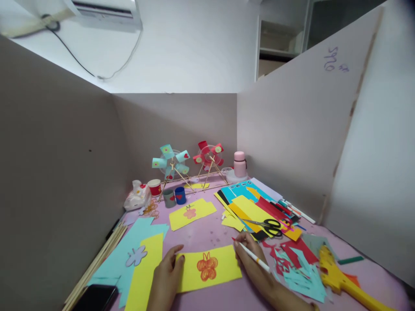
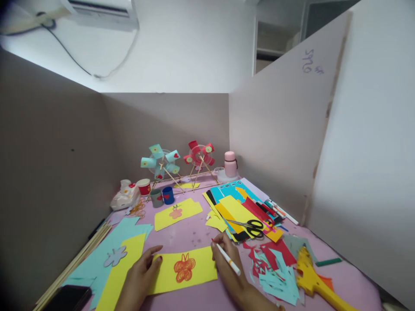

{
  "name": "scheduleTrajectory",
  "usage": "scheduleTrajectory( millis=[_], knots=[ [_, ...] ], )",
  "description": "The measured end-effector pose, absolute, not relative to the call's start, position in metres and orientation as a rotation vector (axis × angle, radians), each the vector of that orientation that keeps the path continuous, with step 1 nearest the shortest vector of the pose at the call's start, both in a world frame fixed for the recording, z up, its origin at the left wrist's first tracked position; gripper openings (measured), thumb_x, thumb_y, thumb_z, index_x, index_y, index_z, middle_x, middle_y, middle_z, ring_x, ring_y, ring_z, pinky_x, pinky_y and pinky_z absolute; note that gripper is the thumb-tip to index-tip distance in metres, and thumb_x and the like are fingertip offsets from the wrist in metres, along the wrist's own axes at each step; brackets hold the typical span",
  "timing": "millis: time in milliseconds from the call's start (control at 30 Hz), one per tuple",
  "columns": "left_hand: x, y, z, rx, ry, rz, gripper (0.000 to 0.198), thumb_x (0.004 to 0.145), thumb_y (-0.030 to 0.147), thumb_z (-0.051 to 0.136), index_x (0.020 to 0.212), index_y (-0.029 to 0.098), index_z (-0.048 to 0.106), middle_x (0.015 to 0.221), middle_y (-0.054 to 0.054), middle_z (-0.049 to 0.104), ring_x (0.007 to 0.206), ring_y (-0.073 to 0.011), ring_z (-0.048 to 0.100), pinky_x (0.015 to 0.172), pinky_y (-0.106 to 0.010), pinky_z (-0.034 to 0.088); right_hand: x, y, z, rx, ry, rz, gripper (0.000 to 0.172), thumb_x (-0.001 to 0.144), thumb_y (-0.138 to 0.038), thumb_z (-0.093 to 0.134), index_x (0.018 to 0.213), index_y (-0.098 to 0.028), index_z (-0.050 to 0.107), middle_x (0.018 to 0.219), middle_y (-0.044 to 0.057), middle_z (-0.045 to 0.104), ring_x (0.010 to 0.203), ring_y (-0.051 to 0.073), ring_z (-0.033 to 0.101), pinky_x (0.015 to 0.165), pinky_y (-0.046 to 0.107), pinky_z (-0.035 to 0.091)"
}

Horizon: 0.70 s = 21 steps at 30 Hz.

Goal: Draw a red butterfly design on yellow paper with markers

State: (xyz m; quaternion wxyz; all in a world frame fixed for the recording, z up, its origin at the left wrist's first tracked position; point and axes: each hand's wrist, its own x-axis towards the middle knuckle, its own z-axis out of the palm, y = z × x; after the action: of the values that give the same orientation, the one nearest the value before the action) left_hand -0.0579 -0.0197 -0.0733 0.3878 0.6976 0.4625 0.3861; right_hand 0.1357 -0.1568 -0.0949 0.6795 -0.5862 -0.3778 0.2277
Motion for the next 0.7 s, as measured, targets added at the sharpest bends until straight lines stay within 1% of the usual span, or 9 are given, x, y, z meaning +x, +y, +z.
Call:
scheduleTrajectory(
  millis=[67, 133, 267, 333, 400, 533, 700],
  knots=[
    [-0.058, -0.020, -0.075, 1.757, 1.197, 1.000, 0.035, 0.061, 0.042, 0.061, 0.087, 0.022, 0.070, 0.054, 0.002, 0.060, 0.057, -0.0221, 0.057, 0.058, -0.030, 0.042, 0.137, -0.158, -0.095, -1.353, -0.887, 0.488, 0.022, 0.085, -0.043, 0.054, 0.078, -0.022, 0.050, 0.061, -0.006, 0.045, 0.055, 0.014, 0.044, 0.051, 0.024, 0.034],
    [-0.057, -0.021, -0.077, 1.717, 1.202, 1.030, 0.040, 0.062, 0.044, 0.061, 0.093, 0.019, 0.069, 0.061, 0.000, 0.063, 0.060, -0.0220, 0.059, 0.058, -0.030, 0.043, 0.139, -0.161, -0.091, -1.387, -0.915, 0.444, 0.021, 0.082, -0.041, 0.058, 0.075, -0.021, 0.053, 0.062, -0.004, 0.049, 0.059, 0.016, 0.046, 0.054, 0.026, 0.036],
    [-0.057, -0.022, -0.081, 1.617, 1.163, 1.115, 0.058, 0.066, 0.055, 0.061, 0.110, 0.017, 0.062, 0.076, -0.001, 0.066, 0.067, -0.0204, 0.061, 0.058, -0.027, 0.046, 0.142, -0.167, -0.080, -1.430, -0.890, 0.352, 0.019, 0.080, -0.042, 0.058, 0.078, -0.023, 0.058, 0.071, 0.001, 0.059, 0.069, 0.021, 0.053, 0.062, 0.030, 0.041],
    [-0.058, -0.022, -0.081, 1.574, 1.139, 1.156, 0.062, 0.066, 0.059, 0.061, 0.113, 0.017, 0.060, 0.086, -0.003, 0.067, 0.074, -0.0210, 0.063, 0.061, -0.027, 0.048, 0.142, -0.168, -0.078, -1.473, -0.858, 0.333, 0.019, 0.081, -0.043, 0.057, 0.080, -0.024, 0.059, 0.074, 0.003, 0.062, 0.070, 0.023, 0.056, 0.064, 0.031, 0.043],
    [-0.058, -0.020, -0.082, 1.535, 1.123, 1.181, 0.063, 0.065, 0.061, 0.062, 0.111, 0.017, 0.061, 0.092, -0.005, 0.067, 0.081, -0.0229, 0.064, 0.064, -0.028, 0.050, 0.144, -0.168, -0.079, -1.545, -0.844, 0.328, 0.021, 0.081, -0.045, 0.056, 0.080, -0.024, 0.059, 0.073, 0.003, 0.063, 0.069, 0.024, 0.058, 0.064, 0.032, 0.044],
    [-0.058, -0.017, -0.086, 1.468, 1.104, 1.186, 0.064, 0.065, 0.062, 0.062, 0.112, 0.019, 0.060, 0.093, -0.006, 0.068, 0.086, -0.0244, 0.065, 0.067, -0.029, 0.052, 0.146, -0.168, -0.083, -1.615, -0.877, 0.323, 0.023, 0.083, -0.046, 0.053, 0.083, -0.023, 0.059, 0.077, 0.004, 0.065, 0.070, 0.024, 0.061, 0.066, 0.032, 0.046],
    [-0.051, -0.023, -0.092, 1.441, 1.102, 1.193, 0.061, 0.072, 0.063, 0.053, 0.117, 0.022, 0.056, 0.092, -0.005, 0.069, 0.088, -0.0244, 0.066, 0.069, -0.030, 0.054, 0.151, -0.166, -0.092, -1.600, -0.867, 0.338, 0.023, 0.083, -0.045, 0.054, 0.089, -0.024, 0.059, 0.090, 0.007, 0.069, 0.082, 0.025, 0.065, 0.073, 0.032, 0.049]
  ],
)
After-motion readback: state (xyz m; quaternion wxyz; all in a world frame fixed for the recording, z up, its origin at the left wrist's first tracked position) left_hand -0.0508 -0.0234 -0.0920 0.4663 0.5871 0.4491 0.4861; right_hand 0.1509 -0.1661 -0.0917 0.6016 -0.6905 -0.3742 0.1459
